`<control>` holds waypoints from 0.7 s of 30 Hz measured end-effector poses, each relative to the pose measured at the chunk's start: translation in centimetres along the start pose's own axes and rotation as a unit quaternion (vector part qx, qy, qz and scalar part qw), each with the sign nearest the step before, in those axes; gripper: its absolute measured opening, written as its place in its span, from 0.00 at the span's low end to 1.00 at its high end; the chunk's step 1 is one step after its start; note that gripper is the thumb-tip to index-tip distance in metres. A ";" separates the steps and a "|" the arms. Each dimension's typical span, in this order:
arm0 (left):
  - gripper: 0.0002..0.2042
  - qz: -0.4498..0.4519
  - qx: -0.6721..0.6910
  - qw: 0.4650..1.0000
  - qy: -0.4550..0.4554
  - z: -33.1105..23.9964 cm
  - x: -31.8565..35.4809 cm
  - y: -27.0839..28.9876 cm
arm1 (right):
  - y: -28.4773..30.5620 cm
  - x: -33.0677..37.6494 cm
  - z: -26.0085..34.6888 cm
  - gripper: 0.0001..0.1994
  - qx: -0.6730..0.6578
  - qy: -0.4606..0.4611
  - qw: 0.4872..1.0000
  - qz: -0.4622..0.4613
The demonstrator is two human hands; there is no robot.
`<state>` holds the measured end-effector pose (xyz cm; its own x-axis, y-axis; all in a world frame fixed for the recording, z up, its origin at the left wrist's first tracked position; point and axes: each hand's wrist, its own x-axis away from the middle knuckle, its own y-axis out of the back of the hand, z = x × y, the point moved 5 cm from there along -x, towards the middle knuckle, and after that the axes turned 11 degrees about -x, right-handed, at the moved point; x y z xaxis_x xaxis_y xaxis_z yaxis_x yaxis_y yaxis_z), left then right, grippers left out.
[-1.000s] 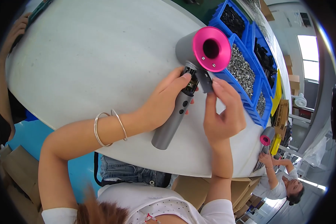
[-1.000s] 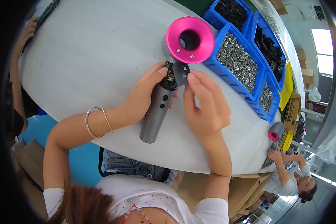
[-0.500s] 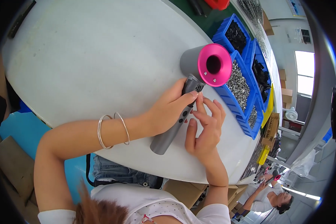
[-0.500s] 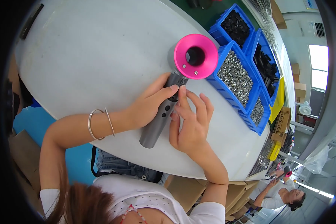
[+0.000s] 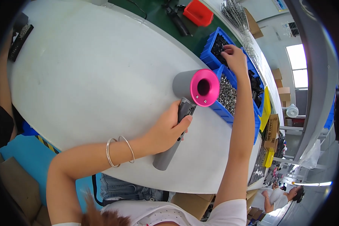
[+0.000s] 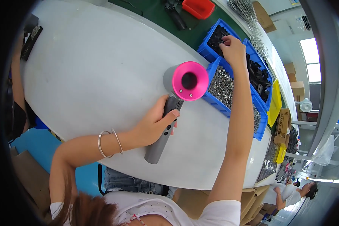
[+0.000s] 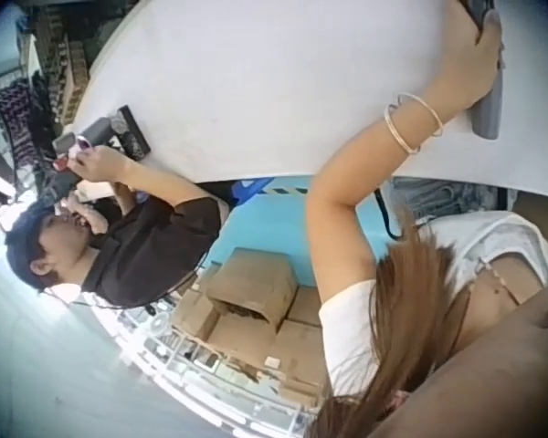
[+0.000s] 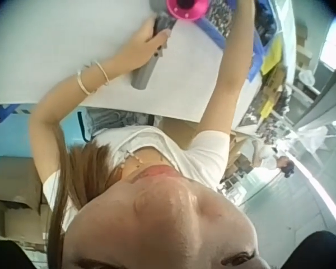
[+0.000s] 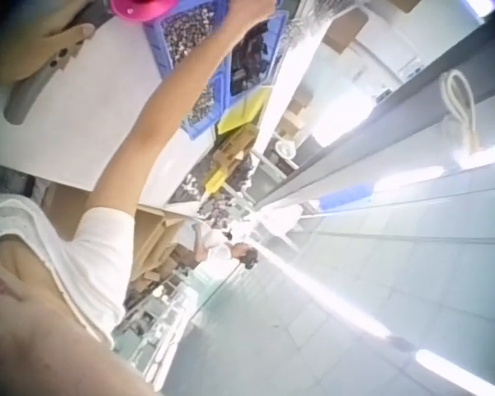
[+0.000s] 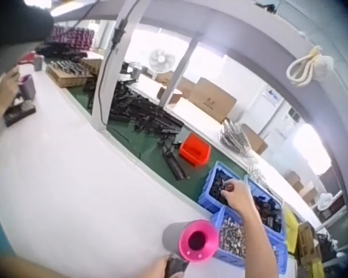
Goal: The person assembles hair dryers by sliding handle covers onto the dryer bodies, inserting buttons and small components into the handles, and placing the assembled units aside.
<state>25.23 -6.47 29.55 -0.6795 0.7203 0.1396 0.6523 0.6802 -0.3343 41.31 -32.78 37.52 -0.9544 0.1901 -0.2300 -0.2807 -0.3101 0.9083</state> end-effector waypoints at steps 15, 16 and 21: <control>0.19 0.015 0.022 1.000 -0.012 0.6 0.6 -0.6 | 0.6 -0.5 -1.9 0.09 -0.001 0.012 0.994 -0.109; 0.19 0.013 0.020 1.000 -0.013 0.4 0.8 -0.6 | 1.2 0.3 -1.1 0.09 -0.028 0.014 0.991 -0.130; 0.18 0.018 0.038 0.999 0.013 0.4 1.1 -1.3 | 2.6 3.1 -0.2 0.07 -0.030 0.092 0.982 -0.161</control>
<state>23.52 -6.64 29.73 -0.6466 0.7479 0.1498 0.6485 0.6424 -0.4084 37.58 -33.18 39.10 -0.8154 0.1178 -0.5668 -0.5717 -0.3172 0.7566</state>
